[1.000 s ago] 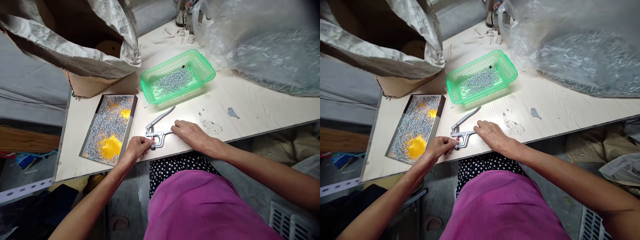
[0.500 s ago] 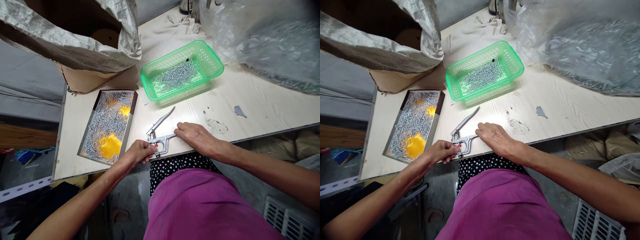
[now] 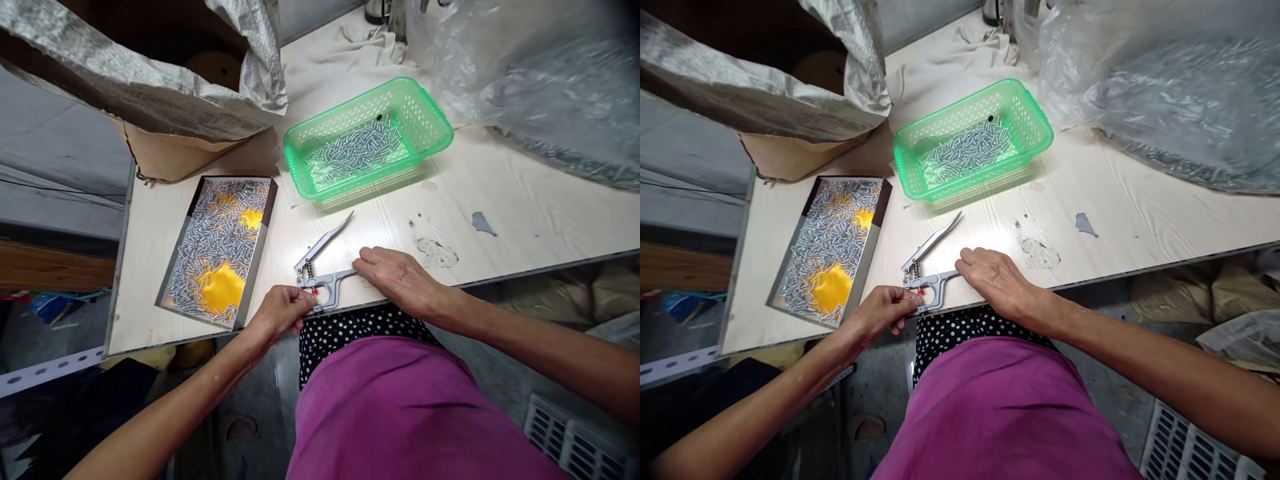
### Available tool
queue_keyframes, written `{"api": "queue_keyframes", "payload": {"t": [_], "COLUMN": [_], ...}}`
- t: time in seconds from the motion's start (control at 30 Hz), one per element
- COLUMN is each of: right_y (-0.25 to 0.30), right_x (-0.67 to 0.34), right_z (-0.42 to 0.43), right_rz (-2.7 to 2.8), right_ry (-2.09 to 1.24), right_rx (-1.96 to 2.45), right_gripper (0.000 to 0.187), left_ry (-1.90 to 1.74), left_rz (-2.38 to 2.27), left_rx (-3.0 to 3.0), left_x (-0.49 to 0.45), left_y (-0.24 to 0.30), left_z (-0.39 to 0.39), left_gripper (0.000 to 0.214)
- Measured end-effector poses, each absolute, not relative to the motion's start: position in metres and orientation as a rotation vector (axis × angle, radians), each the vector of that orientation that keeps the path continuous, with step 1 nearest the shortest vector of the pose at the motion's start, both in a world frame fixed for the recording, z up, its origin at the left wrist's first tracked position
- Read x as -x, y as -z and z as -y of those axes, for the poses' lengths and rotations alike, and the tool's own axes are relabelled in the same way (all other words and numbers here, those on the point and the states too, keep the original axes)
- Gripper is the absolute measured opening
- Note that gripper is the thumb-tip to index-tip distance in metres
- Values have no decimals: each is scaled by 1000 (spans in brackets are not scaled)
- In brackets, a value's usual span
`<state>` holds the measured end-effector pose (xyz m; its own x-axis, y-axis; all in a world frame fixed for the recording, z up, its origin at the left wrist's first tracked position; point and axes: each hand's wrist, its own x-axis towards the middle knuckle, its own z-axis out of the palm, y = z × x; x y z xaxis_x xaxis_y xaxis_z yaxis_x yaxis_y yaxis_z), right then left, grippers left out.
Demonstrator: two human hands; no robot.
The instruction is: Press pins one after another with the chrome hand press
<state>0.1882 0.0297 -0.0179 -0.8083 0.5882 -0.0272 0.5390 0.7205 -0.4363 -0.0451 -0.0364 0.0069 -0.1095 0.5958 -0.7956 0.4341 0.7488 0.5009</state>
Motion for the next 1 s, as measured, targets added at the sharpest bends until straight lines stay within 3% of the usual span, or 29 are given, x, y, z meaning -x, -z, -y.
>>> {"api": "queue_keyframes", "payload": {"t": [0.17, 0.4, 0.6, 0.77, 0.8, 0.93, 1.0], "right_y": [13, 23, 33, 25, 23, 21, 23], "right_x": [-191, -166, -145, -150, -154, -171, -176], "right_z": [-42, -84, -108, -105, -103, -99, -98], "right_rz": [2818, 2836, 2845, 2873, 2880, 2894, 2895], "right_ry": [-788, -253, -219, -262, -274, -326, -350], "right_rx": [947, 915, 855, 834, 809, 719, 710], "right_gripper": [24, 27, 32, 22, 26, 77, 88], "left_ry": [-151, -117, -84, -82, -86, -101, -107], "left_rz": [-1731, -1754, -1758, -1757, -1753, -1751, -1753], "left_rx": [-783, -786, -786, -737, -717, -657, -650], "left_x": [44, 42, 41, 37, 37, 35, 35], "left_y": [-9, -10, -10, -14, -15, -14, -13], "left_z": [33, 30, 26, 25, 25, 27, 28], "left_gripper": [22, 21, 20, 20, 20, 21, 19]}}
